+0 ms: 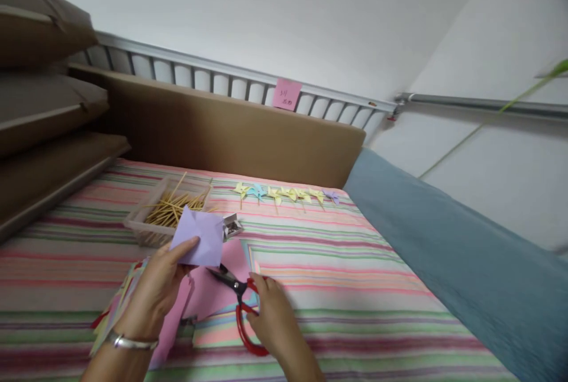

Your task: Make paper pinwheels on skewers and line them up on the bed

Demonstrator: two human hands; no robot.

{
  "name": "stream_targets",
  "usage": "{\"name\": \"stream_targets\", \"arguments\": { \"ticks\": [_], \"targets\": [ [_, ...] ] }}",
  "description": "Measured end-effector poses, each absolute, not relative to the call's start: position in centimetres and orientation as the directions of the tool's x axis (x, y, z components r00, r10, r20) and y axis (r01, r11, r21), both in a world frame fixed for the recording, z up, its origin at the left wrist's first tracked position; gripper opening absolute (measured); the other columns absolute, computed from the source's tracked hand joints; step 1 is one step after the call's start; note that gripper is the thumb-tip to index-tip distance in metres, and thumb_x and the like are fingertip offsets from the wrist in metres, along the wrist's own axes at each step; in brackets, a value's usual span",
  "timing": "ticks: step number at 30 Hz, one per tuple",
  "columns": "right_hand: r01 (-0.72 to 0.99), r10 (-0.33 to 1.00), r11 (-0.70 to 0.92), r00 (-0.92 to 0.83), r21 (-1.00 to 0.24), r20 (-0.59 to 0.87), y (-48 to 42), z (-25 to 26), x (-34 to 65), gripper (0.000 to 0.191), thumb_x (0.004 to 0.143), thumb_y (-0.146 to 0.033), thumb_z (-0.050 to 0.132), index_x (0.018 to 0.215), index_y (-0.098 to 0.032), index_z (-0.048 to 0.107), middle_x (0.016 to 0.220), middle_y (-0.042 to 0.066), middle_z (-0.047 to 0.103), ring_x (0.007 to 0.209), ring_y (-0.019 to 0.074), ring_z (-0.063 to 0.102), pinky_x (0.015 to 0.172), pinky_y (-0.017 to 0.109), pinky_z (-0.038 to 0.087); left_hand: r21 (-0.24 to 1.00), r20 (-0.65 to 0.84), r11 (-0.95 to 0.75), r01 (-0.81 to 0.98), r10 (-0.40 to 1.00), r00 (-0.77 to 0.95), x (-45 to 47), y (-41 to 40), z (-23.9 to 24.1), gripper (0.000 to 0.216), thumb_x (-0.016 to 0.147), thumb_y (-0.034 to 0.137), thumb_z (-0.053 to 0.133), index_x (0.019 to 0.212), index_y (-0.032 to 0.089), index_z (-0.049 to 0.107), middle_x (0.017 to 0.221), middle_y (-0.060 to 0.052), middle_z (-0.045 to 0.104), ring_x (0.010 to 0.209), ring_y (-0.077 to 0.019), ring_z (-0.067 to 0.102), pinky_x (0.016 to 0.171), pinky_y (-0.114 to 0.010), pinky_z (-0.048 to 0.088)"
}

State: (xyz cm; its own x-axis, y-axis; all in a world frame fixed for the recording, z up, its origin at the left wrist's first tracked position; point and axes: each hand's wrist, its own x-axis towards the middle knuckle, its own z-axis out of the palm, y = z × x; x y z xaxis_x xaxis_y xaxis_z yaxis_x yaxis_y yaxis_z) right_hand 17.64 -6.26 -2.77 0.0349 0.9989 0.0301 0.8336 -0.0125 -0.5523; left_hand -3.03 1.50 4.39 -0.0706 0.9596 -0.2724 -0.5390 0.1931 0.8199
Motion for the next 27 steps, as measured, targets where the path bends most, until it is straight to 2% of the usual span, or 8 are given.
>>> {"name": "stream_targets", "arguments": {
  "ticks": [4, 8, 13, 16, 18, 20, 24, 27],
  "targets": [
    [0.764, 0.999, 0.046, -0.047, -0.644, 0.015, -5.4, -3.2, 19.0, 0.070, 0.063, -0.013, 0.061, 0.131, -0.027, 0.049, 0.123, 0.009, 0.057, 0.112, 0.0273, 0.052, 0.097, 0.037, 0.041, 0.822, -0.251, 0.189, -0.537, 0.967, -0.044, -4.0, 2.0, 4.8, 0.027, 0.059, 0.022, 0.078, 0.083, 0.010, 0.071, 0.078, -0.008, 0.074, 0.065, -0.0171, 0.066, 0.056, -0.023, 0.051],
    [0.630, 0.998, -0.010, -0.041, -0.776, -0.046, -5.0, -3.3, 20.4, 0.069, 0.061, -0.012, 0.061, 0.127, -0.027, 0.052, 0.124, 0.007, 0.057, 0.113, 0.0268, 0.053, 0.096, 0.038, 0.041, 0.811, -0.232, 0.182, -0.556, 0.973, -0.019, -4.8, 2.2, 5.2, 0.030, 0.059, 0.023, 0.078, 0.086, 0.011, 0.072, 0.080, -0.008, 0.074, 0.067, -0.0172, 0.066, 0.059, -0.024, 0.051],
    [0.113, 0.993, -0.100, -0.048, -0.989, -0.106, -5.6, -1.6, 22.6, 0.069, 0.066, -0.021, 0.069, 0.131, -0.027, 0.046, 0.103, 0.005, 0.063, 0.088, 0.0205, 0.062, 0.076, 0.031, 0.048, 0.818, -0.218, 0.182, -0.545, 0.976, -0.002, -5.8, 1.8, 5.7, 0.027, 0.063, 0.025, 0.077, 0.085, 0.011, 0.072, 0.079, -0.007, 0.073, 0.066, -0.0162, 0.064, 0.058, -0.024, 0.050],
    [-0.206, 0.997, -0.071, -0.025, -0.976, -0.068, -6.5, -0.4, 22.6, 0.068, 0.067, -0.035, 0.074, 0.129, -0.029, 0.047, 0.089, 0.003, 0.063, 0.064, 0.0138, 0.059, 0.055, 0.023, 0.045, 0.820, -0.218, 0.185, -0.542, 0.976, 0.004, -5.8, 1.6, 5.9, 0.024, 0.065, 0.025, 0.077, 0.085, 0.012, 0.071, 0.076, -0.006, 0.072, 0.063, -0.0147, 0.062, 0.055, -0.022, 0.048],
    [-0.333, 0.999, -0.013, -0.039, -0.943, 0.000, -7.1, 0.0, 21.6, 0.065, 0.068, -0.048, 0.071, 0.126, -0.027, 0.049, 0.075, 0.001, 0.059, 0.049, 0.0107, 0.050, 0.044, 0.022, 0.039, 0.825, -0.210, 0.186, -0.534, 0.978, 0.017, -5.6, 1.5, 5.8, 0.024, 0.066, 0.024, 0.076, 0.086, 0.012, 0.071, 0.077, -0.006, 0.072, 0.065, -0.0148, 0.063, 0.056, -0.022, 0.047],
    [-0.336, 0.996, 0.021, -0.076, -0.942, 0.049, -7.8, 0.1, 20.0, 0.062, 0.072, -0.053, 0.066, 0.124, -0.024, 0.049, 0.069, 0.000, 0.056, 0.046, 0.0112, 0.049, 0.044, 0.024, 0.040, 0.831, -0.208, 0.186, -0.523, 0.978, 0.017, -5.2, 1.5, 5.7, 0.024, 0.066, 0.024, 0.076, 0.085, 0.012, 0.071, 0.077, -0.006, 0.072, 0.066, -0.0151, 0.063, 0.057, -0.021, 0.048],
    [-0.040, 0.977, -0.104, -0.192, -0.994, -0.094, -8.6, -0.3, 17.6, 0.061, 0.075, -0.055, 0.064, 0.123, -0.020, 0.051, 0.078, 0.004, 0.060, 0.061, 0.0149, 0.056, 0.056, 0.027, 0.045, 0.830, -0.237, 0.193, -0.523, 0.971, -0.019, -4.6, 1.4, 5.7, 0.024, 0.061, 0.022, 0.079, 0.081, 0.012, 0.071, 0.074, -0.006, 0.072, 0.063, -0.0142, 0.062, 0.054, -0.021, 0.047],
    [0.075, 0.964, -0.125, -0.226, -0.989, -0.139, -9.0, -0.6, 17.0, 0.064, 0.072, -0.061, 0.063, 0.118, -0.017, 0.056, 0.071, 0.002, 0.056, 0.057, 0.0119, 0.050, 0.051, 0.023, 0.039, 0.827, -0.221, 0.168, -0.536, 0.975, -0.035, -4.5, 1.5, 5.6, 0.024, 0.062, 0.023, 0.079, 0.081, 0.012, 0.071, 0.074, -0.005, 0.072, 0.063, -0.0138, 0.062, 0.054, -0.020, 0.047]
  ]
}}
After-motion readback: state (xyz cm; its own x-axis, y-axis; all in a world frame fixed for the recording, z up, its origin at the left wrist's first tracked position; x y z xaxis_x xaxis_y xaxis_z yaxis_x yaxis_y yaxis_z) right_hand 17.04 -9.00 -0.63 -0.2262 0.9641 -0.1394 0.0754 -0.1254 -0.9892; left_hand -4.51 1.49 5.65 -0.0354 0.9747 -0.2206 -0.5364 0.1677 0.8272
